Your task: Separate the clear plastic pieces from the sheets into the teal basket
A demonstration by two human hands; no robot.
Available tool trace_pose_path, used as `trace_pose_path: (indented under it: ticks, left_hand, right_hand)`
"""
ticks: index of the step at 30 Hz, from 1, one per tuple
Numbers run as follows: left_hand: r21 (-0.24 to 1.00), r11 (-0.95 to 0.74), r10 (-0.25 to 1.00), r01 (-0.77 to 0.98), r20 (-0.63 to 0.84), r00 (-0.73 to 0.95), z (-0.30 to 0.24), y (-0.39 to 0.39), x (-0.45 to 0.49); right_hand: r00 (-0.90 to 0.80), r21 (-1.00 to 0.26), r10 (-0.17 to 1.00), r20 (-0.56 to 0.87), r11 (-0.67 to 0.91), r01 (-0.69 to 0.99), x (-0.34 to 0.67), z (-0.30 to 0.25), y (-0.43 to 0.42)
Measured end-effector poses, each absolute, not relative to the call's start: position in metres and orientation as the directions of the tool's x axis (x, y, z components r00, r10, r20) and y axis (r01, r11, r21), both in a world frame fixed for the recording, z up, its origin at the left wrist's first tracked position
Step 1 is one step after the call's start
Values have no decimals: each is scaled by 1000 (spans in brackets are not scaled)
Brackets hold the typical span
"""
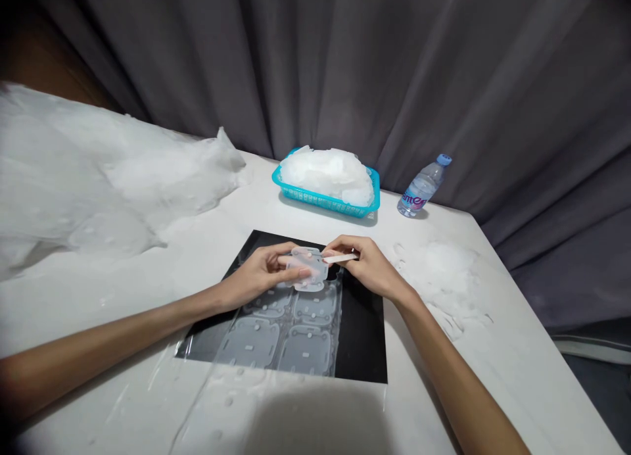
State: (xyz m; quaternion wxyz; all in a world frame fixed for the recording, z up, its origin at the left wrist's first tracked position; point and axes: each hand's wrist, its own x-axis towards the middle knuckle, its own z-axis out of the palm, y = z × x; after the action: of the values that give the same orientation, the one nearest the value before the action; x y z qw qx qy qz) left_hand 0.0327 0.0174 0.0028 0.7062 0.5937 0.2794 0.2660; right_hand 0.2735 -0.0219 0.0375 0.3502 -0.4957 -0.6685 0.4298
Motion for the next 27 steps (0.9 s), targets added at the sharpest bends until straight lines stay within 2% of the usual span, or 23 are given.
trace_pose_path:
  ticks: [27]
  left_hand:
    - [999, 41, 715, 24, -46, 698, 3, 20, 31]
  right_hand:
    - [-247, -933, 968, 36, 121, 338, 274, 38, -19]
